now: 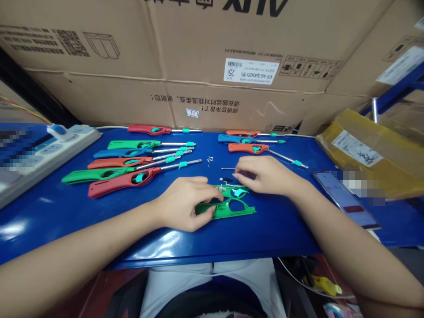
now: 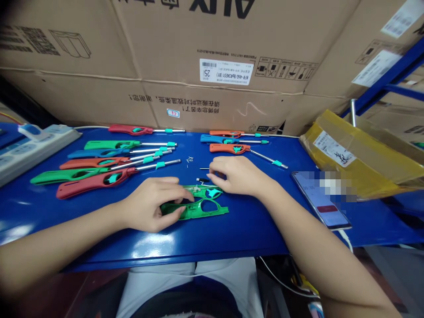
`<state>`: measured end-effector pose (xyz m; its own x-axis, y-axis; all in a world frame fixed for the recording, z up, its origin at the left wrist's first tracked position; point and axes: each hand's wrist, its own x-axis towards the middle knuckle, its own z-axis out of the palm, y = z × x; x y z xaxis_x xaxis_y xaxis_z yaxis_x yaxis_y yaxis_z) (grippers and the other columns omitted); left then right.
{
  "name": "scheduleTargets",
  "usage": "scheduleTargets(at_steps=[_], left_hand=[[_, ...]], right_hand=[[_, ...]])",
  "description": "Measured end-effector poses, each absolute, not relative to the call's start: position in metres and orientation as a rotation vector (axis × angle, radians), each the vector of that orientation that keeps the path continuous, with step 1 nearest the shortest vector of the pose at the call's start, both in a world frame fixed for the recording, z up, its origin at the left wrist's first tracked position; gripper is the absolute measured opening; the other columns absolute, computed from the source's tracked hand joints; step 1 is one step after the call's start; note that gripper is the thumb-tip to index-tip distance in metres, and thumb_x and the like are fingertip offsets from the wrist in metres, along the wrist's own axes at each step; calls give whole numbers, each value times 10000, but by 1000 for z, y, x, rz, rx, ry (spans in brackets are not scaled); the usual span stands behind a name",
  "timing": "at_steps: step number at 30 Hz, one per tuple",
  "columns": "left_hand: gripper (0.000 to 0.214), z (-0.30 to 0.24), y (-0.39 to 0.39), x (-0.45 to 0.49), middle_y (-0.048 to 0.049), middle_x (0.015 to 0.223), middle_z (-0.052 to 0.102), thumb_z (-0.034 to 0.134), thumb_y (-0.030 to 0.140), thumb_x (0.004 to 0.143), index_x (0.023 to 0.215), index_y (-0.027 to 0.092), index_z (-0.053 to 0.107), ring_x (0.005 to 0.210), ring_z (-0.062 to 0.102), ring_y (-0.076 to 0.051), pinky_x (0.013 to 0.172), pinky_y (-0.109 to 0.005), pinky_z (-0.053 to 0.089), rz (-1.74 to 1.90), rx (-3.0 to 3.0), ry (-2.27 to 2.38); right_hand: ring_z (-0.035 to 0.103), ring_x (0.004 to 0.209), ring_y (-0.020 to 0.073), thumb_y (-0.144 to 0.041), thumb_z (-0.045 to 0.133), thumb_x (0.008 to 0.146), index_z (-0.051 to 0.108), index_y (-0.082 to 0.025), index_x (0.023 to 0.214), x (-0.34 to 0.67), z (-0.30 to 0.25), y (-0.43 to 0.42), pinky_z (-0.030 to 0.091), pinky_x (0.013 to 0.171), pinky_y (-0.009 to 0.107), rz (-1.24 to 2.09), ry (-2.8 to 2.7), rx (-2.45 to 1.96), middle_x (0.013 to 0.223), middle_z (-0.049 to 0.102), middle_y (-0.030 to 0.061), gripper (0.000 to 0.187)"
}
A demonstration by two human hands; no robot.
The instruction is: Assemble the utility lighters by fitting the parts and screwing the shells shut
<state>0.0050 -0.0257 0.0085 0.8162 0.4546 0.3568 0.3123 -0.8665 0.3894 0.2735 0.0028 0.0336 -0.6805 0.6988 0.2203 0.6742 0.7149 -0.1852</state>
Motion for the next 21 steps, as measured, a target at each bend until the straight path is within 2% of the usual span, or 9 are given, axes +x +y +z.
scheduleTargets(at_steps=[3, 6, 12, 16, 21], left_hand=[[251, 11, -23, 3, -52, 989, 712, 615, 246, 884, 1109, 184, 707, 881, 636, -207, 786, -335, 524, 677, 2716, 661], [213, 8, -17, 1, -63, 1042, 693, 590, 283, 933, 1094, 203, 705, 974, 637, -233, 839, -365, 530, 642, 2701, 859], [173, -4, -7, 4, -57, 1020, 664, 617, 340, 963, 1034, 191, 670, 960, 659, -220, 853, -370, 551, 573, 2497, 1003], [201, -7, -7, 5, -79, 1076, 647, 540, 339, 1019, 1065, 187, 663, 978, 658, -228, 860, -378, 554, 565, 2562, 1019], [233, -5, -5, 4, -69, 1029, 680, 487, 351, 1055, 1040, 182, 646, 936, 672, -216, 832, -353, 548, 657, 2578, 1007]], right_hand=[[563, 745, 139, -275, 559, 965, 680, -198, 965, 264, 30, -3, 368, 643, 270, 227, -2687, -999, 975, 657, 37, 144], [587, 813, 159, -284, 607, 946, 684, -207, 978, 259, 26, -7, 376, 646, 273, 301, -2729, -1000, 1040, 633, 46, 114], [593, 792, 157, -311, 649, 952, 667, -186, 1014, 253, 21, -8, 422, 670, 282, 360, -2693, -1142, 1050, 625, 49, 140], [605, 813, 163, -289, 649, 956, 667, -183, 1053, 251, 19, -7, 422, 673, 283, 321, -2685, -1172, 1080, 635, 57, 145], [570, 773, 153, -260, 613, 973, 657, -186, 938, 253, 18, -4, 379, 648, 276, 276, -2680, -1127, 989, 640, 36, 93]])
